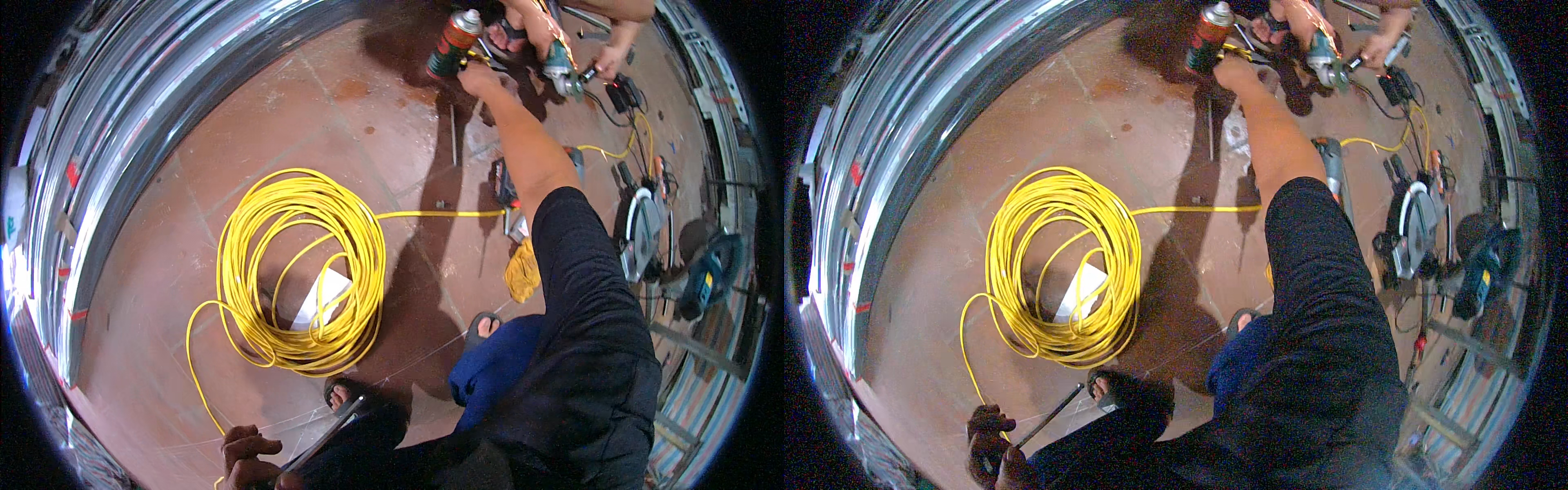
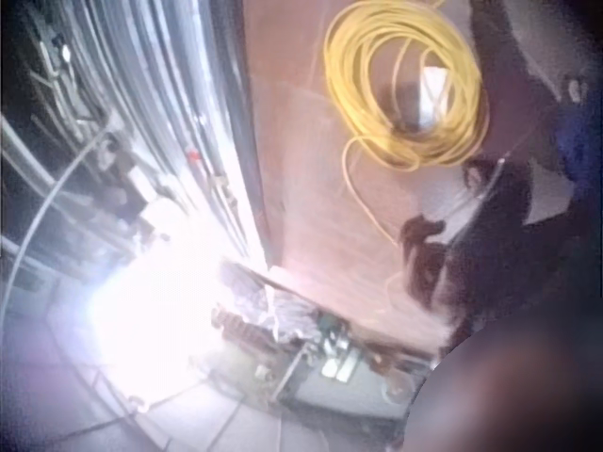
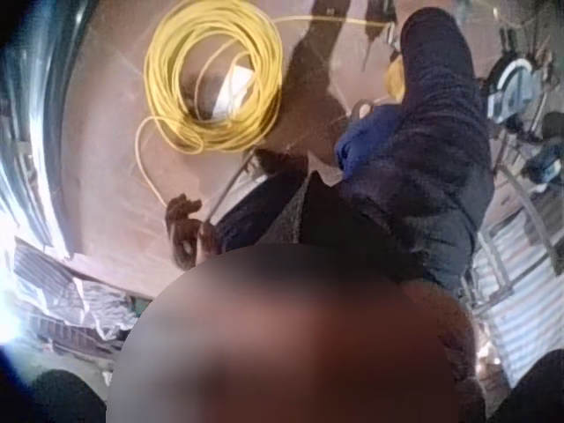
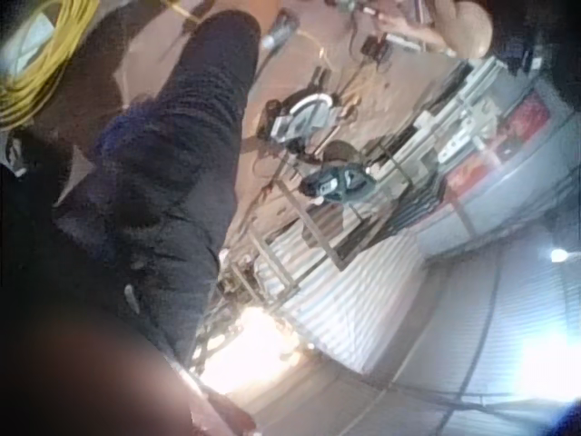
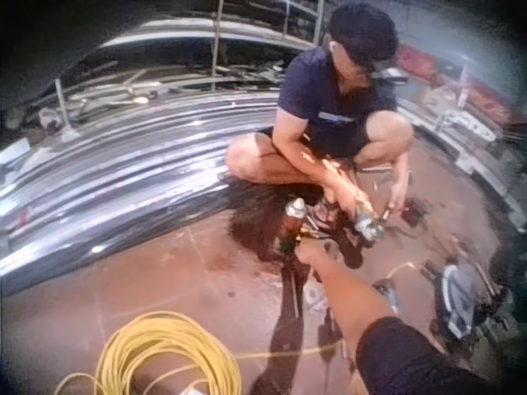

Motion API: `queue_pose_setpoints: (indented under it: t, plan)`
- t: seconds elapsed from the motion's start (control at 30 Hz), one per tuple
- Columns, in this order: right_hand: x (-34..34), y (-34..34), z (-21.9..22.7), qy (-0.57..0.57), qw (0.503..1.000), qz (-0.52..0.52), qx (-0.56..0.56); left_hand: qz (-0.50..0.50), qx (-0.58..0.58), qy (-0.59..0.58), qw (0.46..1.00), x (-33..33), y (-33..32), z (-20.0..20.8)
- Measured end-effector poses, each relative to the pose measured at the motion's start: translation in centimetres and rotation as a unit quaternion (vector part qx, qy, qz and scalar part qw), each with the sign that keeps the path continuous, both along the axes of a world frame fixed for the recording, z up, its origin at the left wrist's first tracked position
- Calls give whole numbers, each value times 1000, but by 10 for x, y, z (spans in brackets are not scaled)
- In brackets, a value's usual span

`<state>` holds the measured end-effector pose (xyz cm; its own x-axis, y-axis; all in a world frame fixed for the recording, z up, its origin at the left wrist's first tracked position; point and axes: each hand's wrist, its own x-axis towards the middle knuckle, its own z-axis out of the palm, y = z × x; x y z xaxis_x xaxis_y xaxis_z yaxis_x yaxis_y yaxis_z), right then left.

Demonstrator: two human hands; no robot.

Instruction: The person assembles small metal components in a workshop, using a spray can to apply lubricant and pliers to manipulate parts. They move around the workspace to retrieve items and continue assembling the components.

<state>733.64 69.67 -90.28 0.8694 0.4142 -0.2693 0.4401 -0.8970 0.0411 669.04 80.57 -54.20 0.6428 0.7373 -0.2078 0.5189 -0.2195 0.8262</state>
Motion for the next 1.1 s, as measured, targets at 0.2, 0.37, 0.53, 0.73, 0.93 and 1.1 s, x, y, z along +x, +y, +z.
queue_pose_setpoints:
  t: [0.2,0.37,0.53,0.73,0.93,1.1]
  plan:
    - [23,-7,-33,-62,989,104,-81,132,-85,46,987,5,-17,-2]
    - [35,-32,-48,-206,972,115,-15,148,-132,39,979,-4,0,-10]
    - [66,-52,11,-223,966,86,-100,194,-188,161,949,-31,48,-67]
    - [-14,-52,97,-177,945,-165,222,184,-330,-64,924,-21,85,-177]
    - [-172,-38,141,311,775,-247,491,291,-453,-173,825,0,64,-230]
    - [-280,-35,101,378,914,3,148,264,-482,-221,805,-3,67,-229]
